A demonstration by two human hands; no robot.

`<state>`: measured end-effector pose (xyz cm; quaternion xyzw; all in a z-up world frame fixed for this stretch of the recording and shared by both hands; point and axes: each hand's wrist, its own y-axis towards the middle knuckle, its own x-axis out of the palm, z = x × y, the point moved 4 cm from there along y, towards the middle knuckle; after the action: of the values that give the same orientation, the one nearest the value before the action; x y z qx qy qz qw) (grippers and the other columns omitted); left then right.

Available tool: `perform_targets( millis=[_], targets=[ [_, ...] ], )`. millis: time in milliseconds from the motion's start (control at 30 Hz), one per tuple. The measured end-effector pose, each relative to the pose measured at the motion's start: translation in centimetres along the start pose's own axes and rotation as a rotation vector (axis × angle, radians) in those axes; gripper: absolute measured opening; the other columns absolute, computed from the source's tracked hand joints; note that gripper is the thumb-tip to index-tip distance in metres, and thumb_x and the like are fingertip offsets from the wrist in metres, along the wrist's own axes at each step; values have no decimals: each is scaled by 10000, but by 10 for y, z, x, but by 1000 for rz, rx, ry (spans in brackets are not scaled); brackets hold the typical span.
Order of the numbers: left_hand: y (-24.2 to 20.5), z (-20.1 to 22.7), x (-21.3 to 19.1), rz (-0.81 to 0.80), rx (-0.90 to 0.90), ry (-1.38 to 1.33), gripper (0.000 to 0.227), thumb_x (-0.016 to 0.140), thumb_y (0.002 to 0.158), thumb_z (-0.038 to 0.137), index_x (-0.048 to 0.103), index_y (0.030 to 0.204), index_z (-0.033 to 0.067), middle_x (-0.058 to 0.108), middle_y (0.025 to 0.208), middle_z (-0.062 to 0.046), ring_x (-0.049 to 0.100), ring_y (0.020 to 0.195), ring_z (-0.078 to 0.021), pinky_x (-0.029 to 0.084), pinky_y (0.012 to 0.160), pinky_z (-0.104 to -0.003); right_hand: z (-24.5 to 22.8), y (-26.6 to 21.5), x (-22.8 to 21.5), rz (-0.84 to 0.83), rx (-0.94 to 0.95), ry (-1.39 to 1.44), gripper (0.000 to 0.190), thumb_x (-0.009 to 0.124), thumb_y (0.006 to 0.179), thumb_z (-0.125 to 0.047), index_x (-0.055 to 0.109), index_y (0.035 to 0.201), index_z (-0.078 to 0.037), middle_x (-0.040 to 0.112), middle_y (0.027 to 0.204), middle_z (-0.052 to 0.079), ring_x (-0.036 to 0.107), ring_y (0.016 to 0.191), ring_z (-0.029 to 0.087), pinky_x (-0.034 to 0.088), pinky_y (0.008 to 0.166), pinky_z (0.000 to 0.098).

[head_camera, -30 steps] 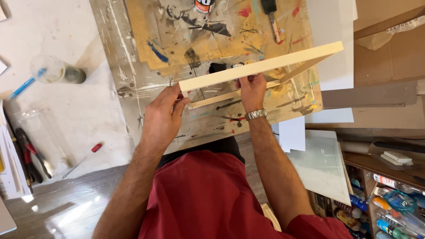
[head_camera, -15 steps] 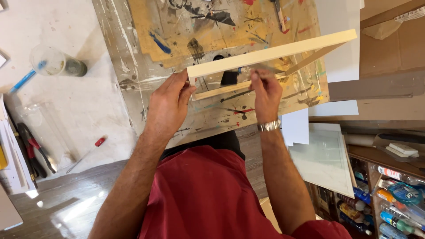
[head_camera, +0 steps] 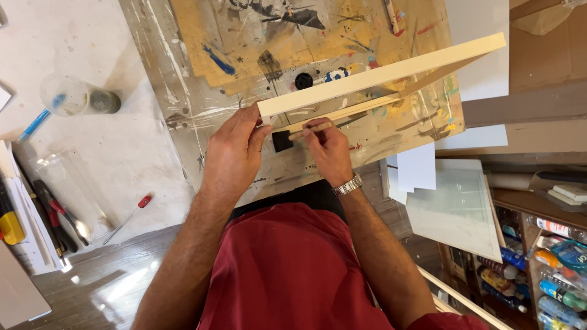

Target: Painting a wooden picture frame with black paint using a foam brush

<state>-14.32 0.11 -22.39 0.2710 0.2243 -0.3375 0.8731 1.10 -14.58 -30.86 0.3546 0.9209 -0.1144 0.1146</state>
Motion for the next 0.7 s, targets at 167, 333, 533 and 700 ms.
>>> perform_targets(
  millis=[167, 333, 533, 700],
  targets=[
    [8, 17, -8, -4, 8, -10, 325, 697, 1011, 99, 652, 1311, -20, 707, 1026, -169, 753, 915, -352, 624, 757, -431, -26, -6, -22, 84, 21, 2, 89, 605, 1023, -98, 667, 1055, -44, 657, 795, 90, 533, 690, 112, 488, 626, 287],
    [9, 26, -11, -7, 23, -1, 320, 701, 1008, 96, 655, 1308, -5, 709, 1050, -153, 753, 931, -341, 622, 776, -427, 0, -4, -6, 34, 49, 26, 90, 633, 1008, -102, 692, 1060, -59, 695, 841, 104, 570, 736, 118, 512, 647, 305],
    [5, 26, -10, -15, 21, -5, 339, 692, 1011, 101, 650, 1338, 20, 710, 1063, -149, 745, 940, -343, 611, 802, -443, 15, -3, -49, 116, 73, -3, 102, 616, 1027, -102, 672, 1090, -46, 690, 856, 138, 591, 736, 170, 517, 673, 348],
    [4, 25, -9, -17, 38, 14, 334, 678, 1028, 133, 650, 1350, 48, 715, 1124, -124, 736, 977, -320, 601, 835, -424, -17, -4, -21, 82, 48, 102, 120, 652, 1027, -133, 657, 1088, -31, 701, 896, 154, 643, 807, 202, 564, 767, 386]
  ],
)
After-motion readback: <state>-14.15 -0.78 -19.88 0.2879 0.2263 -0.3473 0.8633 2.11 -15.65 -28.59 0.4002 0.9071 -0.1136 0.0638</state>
